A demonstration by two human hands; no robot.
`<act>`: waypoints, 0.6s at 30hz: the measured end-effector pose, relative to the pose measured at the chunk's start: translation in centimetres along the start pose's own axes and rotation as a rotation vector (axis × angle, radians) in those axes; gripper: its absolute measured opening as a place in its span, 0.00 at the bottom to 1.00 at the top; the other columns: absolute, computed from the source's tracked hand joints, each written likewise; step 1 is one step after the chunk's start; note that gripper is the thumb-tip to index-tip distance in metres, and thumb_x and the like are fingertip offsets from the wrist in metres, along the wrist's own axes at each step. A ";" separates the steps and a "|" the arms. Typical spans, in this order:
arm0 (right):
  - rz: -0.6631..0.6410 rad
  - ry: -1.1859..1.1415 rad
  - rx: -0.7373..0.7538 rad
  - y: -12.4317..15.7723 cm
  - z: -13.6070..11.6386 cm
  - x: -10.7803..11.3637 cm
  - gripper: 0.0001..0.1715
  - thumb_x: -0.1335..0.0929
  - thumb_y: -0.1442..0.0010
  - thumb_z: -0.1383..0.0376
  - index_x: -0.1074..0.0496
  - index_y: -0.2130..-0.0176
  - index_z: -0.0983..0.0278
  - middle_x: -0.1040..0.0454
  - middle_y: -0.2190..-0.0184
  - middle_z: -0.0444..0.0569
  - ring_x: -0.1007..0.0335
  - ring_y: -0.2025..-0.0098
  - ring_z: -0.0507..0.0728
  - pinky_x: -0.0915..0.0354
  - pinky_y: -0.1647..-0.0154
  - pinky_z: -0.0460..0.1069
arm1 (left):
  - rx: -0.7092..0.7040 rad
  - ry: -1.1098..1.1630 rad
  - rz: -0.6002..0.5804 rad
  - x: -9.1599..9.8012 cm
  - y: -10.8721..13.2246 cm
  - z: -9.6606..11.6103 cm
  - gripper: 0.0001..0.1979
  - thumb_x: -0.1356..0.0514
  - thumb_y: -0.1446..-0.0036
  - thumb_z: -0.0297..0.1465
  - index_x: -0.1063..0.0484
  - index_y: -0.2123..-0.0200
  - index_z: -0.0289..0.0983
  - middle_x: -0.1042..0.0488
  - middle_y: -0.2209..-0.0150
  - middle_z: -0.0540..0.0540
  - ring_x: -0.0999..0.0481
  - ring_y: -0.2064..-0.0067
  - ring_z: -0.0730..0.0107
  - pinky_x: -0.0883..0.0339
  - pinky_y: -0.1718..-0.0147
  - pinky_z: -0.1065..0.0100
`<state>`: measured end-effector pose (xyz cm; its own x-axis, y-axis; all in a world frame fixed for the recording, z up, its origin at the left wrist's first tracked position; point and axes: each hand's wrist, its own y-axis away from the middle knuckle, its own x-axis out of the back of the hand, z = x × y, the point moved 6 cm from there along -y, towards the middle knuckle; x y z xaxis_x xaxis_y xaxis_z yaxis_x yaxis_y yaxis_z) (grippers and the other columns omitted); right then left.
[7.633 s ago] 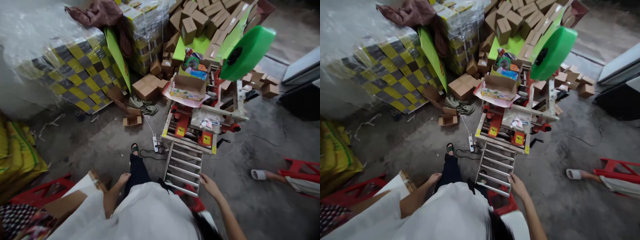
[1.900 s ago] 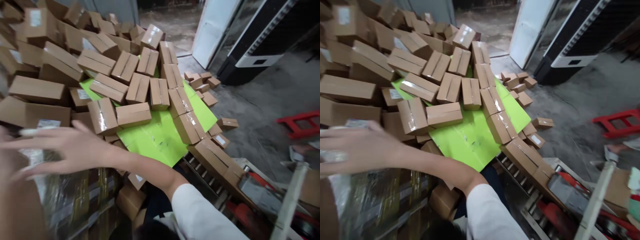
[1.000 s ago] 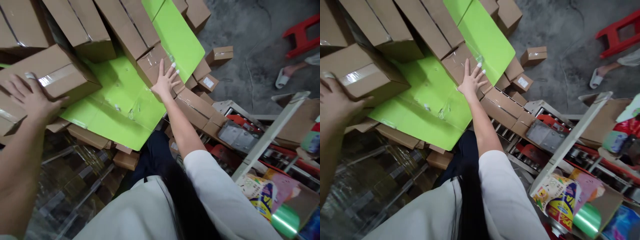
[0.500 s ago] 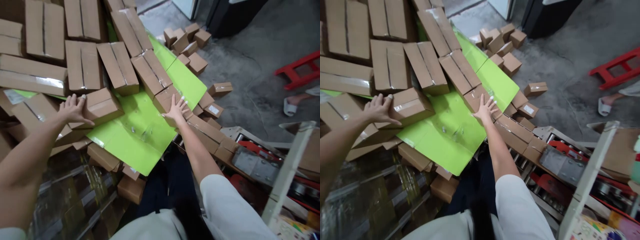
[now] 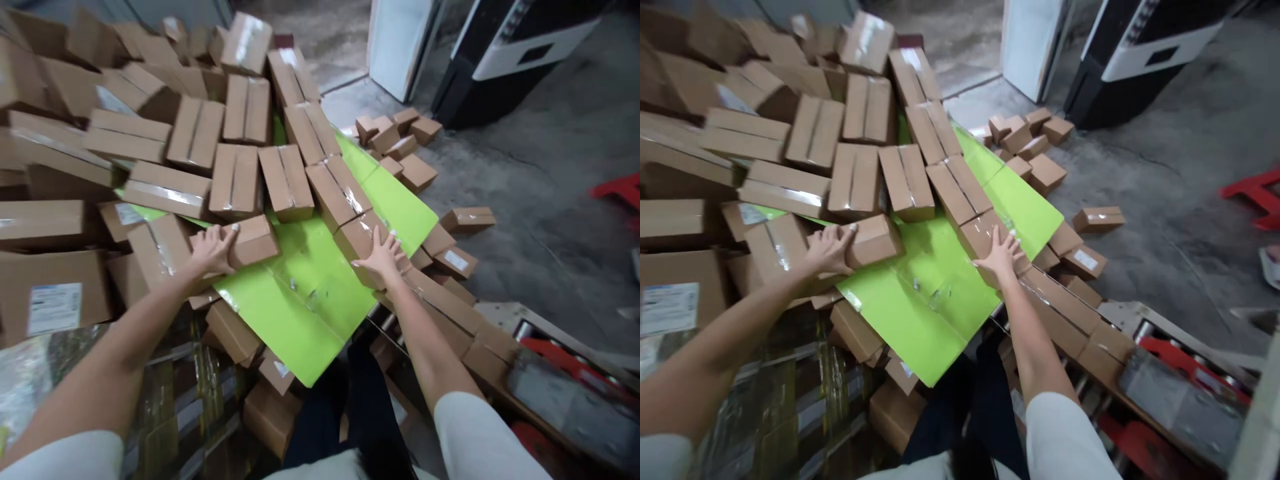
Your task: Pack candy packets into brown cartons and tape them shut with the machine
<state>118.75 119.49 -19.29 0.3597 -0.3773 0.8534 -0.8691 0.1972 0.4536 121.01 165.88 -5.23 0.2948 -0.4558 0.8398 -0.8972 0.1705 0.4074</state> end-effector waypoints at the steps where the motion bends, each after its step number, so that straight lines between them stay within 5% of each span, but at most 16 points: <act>1: 0.026 0.003 -0.001 0.3 -0.1 0.3 0.80 0.23 0.52 0.38 0.75 0.25 0.52 0.74 0.27 0.72 0.68 0.27 0.89 0.58 0.35 0.83 | 0.016 0.006 0.010 0.3 0.9 0.8 0.69 0.26 0.61 0.45 0.62 0.26 0.30 0.46 0.35 0.17 0.42 0.37 0.28 0.49 0.40 0.41; 6: 0.144 -0.021 0.038 1.3 -0.7 1.2 0.75 0.21 0.53 0.44 0.65 0.25 0.54 0.62 0.29 0.74 0.56 0.30 0.87 0.51 0.36 0.78 | 0.034 0.059 0.054 2.9 7.3 4.8 0.66 0.27 0.65 0.45 0.55 0.26 0.33 0.42 0.38 0.21 0.41 0.39 0.30 0.48 0.41 0.44; 11: 0.162 -0.089 0.034 1.5 -1.3 1.0 0.71 0.23 0.54 0.43 0.59 0.26 0.55 0.56 0.31 0.74 0.46 0.34 0.88 0.44 0.40 0.77 | -0.003 0.133 -0.019 8.3 14.8 7.2 0.73 0.25 0.74 0.43 0.57 0.25 0.39 0.42 0.37 0.27 0.42 0.37 0.31 0.53 0.37 0.39; 14: 0.086 -0.174 0.009 1.5 -1.1 0.4 0.70 0.26 0.56 0.40 0.56 0.26 0.55 0.54 0.31 0.75 0.44 0.35 0.89 0.42 0.42 0.78 | 0.045 0.170 -0.050 11.0 17.8 7.6 0.75 0.25 0.78 0.43 0.56 0.25 0.42 0.43 0.36 0.28 0.42 0.37 0.29 0.54 0.36 0.36; 18: -0.174 -0.510 0.112 3.1 -0.8 -1.1 0.75 0.31 0.60 0.36 0.63 0.25 0.56 0.40 0.34 0.69 0.37 0.35 0.82 0.35 0.42 0.75 | 0.139 0.232 -0.037 12.3 20.0 6.5 0.74 0.25 0.79 0.43 0.53 0.26 0.43 0.43 0.36 0.28 0.42 0.37 0.28 0.53 0.36 0.34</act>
<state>115.93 121.27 -18.55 0.3154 -0.7920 0.5228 -0.8525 0.0055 0.5227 104.52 158.01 10.94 0.3809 -0.2439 0.8919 -0.9164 0.0284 0.3992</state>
